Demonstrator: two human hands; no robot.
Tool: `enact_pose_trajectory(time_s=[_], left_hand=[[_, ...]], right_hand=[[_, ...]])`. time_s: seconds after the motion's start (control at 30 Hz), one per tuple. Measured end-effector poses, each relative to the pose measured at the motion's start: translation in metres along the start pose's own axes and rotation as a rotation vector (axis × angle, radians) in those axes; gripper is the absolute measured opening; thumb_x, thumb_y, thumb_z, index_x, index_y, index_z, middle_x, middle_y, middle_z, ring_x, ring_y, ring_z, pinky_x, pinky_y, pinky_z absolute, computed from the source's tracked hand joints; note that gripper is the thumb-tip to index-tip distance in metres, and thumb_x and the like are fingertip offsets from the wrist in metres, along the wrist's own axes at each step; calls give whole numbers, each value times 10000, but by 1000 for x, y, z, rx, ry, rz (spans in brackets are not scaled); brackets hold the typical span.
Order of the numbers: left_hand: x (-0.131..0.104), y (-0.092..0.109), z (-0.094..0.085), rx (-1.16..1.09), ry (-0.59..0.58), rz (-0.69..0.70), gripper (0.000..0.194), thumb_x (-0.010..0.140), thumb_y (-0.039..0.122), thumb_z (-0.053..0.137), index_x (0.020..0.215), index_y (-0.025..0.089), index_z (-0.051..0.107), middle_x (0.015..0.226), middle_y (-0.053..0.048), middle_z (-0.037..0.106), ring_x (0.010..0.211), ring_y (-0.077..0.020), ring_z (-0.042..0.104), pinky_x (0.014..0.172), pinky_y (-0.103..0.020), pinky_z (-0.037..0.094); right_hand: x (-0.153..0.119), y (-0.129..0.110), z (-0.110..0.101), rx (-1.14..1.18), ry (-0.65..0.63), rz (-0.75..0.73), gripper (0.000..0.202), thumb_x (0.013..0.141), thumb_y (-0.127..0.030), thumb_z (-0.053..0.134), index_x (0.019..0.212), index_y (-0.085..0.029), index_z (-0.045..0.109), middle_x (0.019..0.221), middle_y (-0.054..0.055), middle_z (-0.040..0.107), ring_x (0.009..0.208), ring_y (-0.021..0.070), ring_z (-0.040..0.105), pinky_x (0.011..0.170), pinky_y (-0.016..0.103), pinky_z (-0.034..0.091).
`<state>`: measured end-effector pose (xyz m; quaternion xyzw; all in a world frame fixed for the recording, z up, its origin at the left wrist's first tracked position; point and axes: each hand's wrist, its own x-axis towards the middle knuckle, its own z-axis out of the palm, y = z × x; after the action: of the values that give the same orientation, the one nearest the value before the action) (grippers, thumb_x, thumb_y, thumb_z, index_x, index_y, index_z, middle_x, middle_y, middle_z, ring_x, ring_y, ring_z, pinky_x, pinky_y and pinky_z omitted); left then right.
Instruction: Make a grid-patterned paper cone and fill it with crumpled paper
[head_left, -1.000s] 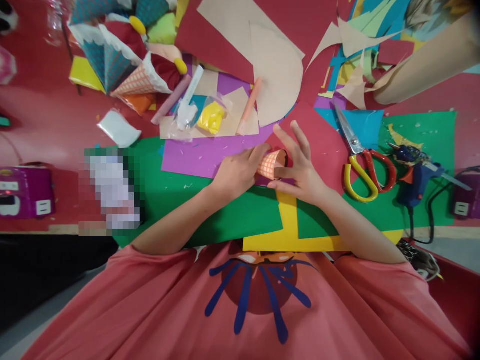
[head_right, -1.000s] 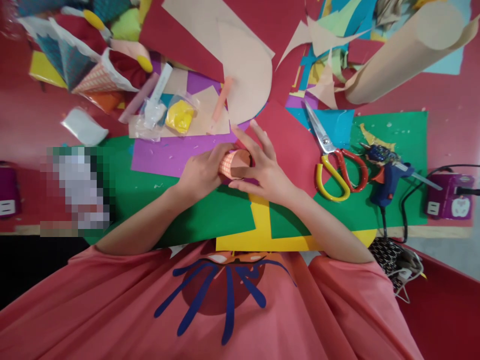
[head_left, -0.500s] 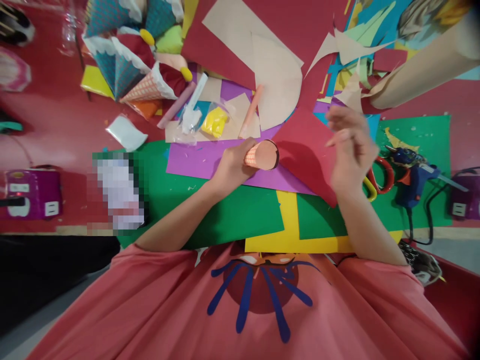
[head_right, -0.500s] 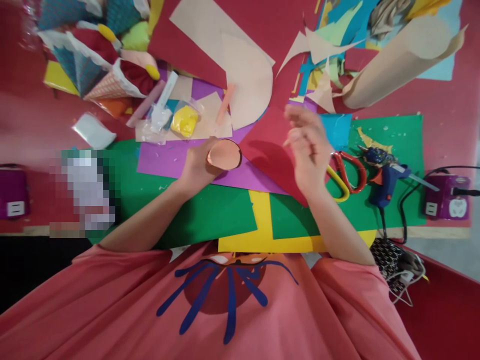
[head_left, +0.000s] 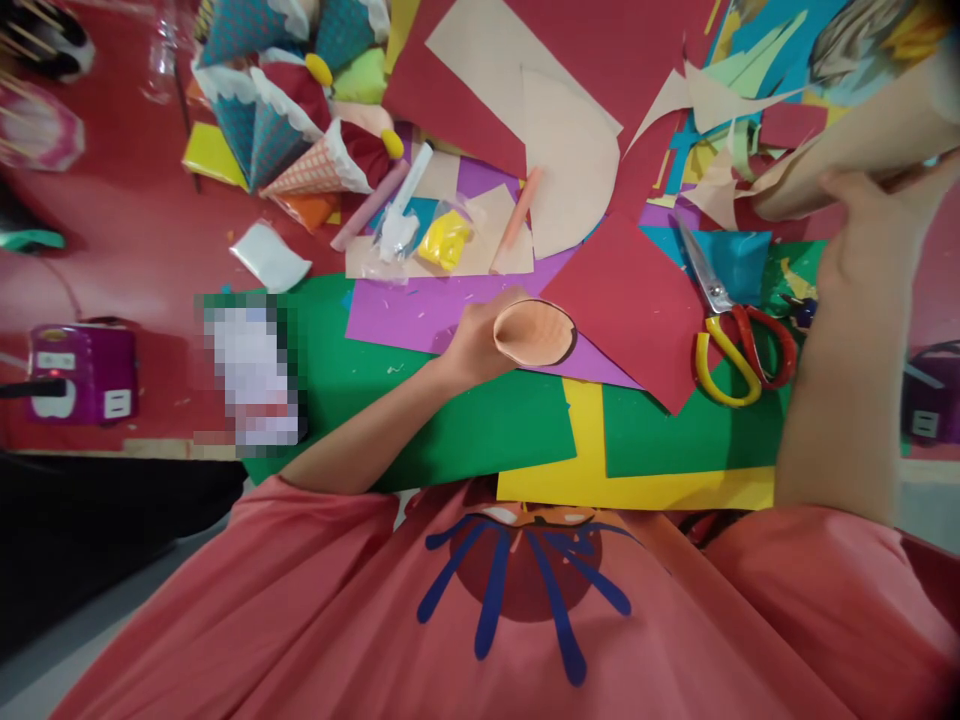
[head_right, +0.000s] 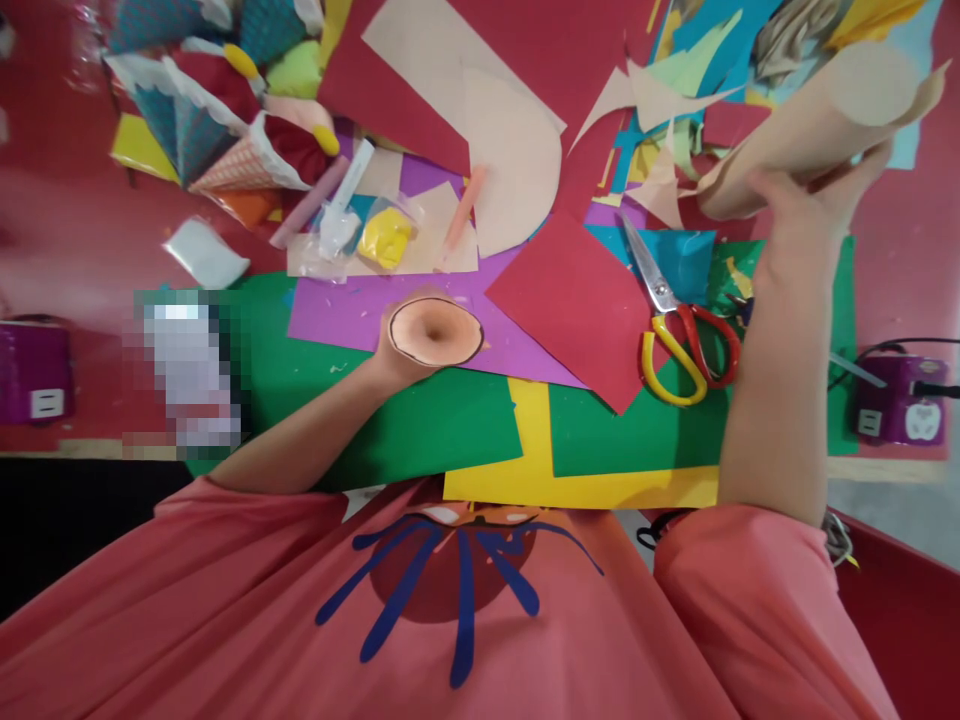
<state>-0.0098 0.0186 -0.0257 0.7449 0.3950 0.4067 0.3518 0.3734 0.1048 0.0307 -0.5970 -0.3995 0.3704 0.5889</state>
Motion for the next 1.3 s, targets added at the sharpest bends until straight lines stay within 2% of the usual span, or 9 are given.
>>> enact_pose_trajectory(time_s=[0.13, 0.3, 0.47, 0.57, 0.7, 0.83, 1.0, 1.17, 1.3], left_hand=[[6, 4, -3, 99, -21, -38, 411, 645, 368, 796, 947, 208, 567, 841, -12, 660, 774, -169, 643, 706, -282, 523], [17, 4, -4, 216, -13, -191, 403, 753, 258, 681, 1103, 207, 489, 972, -28, 636, 849, -175, 640, 782, -318, 522], [21, -3, -5, 249, -72, -166, 392, 784, 196, 614, 1153, 208, 480, 1140, -75, 617, 1024, -213, 625, 864, -332, 511], [21, -8, -6, 202, -55, -117, 505, 796, 172, 594, 1263, 236, 414, 1189, -73, 606, 1088, -197, 610, 926, -336, 503], [21, -16, -10, 131, -43, -114, 593, 804, 157, 581, 1334, 257, 335, 1237, -76, 598, 1169, -197, 592, 1013, -378, 479], [24, -26, -16, 94, -28, -131, 545, 827, 148, 532, 1323, 268, 338, 1365, -89, 530, 1274, -210, 535, 1068, -412, 452], [27, -16, -22, 262, 112, -95, 540, 770, 164, 621, 1263, 300, 450, 1364, -75, 528, 1308, -264, 477, 1117, -461, 379], [18, 19, -10, -1, 72, -96, 244, 875, 339, 572, 1092, 240, 524, 968, -37, 636, 824, -141, 626, 710, -285, 512], [11, 26, 4, -322, -109, -296, 545, 760, 633, 647, 1075, 208, 521, 910, -36, 651, 760, -133, 632, 605, -234, 487]], right_hand=[[19, 16, 12, -133, 165, -149, 304, 494, -79, 753, 760, -220, 715, 970, -93, 765, 1159, 207, 626, 804, 201, 451], [29, 17, 17, 68, 245, -239, 408, 580, 23, 700, 903, -215, 626, 916, -68, 724, 1003, 122, 693, 894, 236, 527], [-17, -3, 47, 277, 64, -267, 166, 640, -206, 713, 746, -264, 598, 807, -86, 703, 935, 150, 697, 893, 330, 547], [-63, -12, 75, 423, -94, -2, 243, 592, -405, 707, 757, -237, 646, 788, -37, 715, 860, 185, 692, 888, 361, 566], [-105, -12, 99, 572, -141, 191, 174, 599, -304, 731, 729, -249, 629, 836, -55, 713, 869, 150, 664, 891, 304, 548], [-119, -8, 106, 502, -208, 346, 154, 573, -301, 719, 643, -239, 597, 861, -24, 730, 1053, 201, 635, 962, 345, 513], [-128, -5, 106, 436, -370, 508, 278, 580, -346, 580, 835, -266, 655, 994, -11, 743, 1218, 251, 563, 875, 421, 538], [-144, 4, 109, 296, -409, 480, 336, 614, -539, 678, 828, -286, 622, 941, 9, 747, 1110, 291, 640, 780, 432, 572], [-164, 4, 115, 251, -516, 545, 470, 589, -510, 767, 958, -262, 614, 1003, 26, 740, 1040, 299, 671, 855, 469, 575]])
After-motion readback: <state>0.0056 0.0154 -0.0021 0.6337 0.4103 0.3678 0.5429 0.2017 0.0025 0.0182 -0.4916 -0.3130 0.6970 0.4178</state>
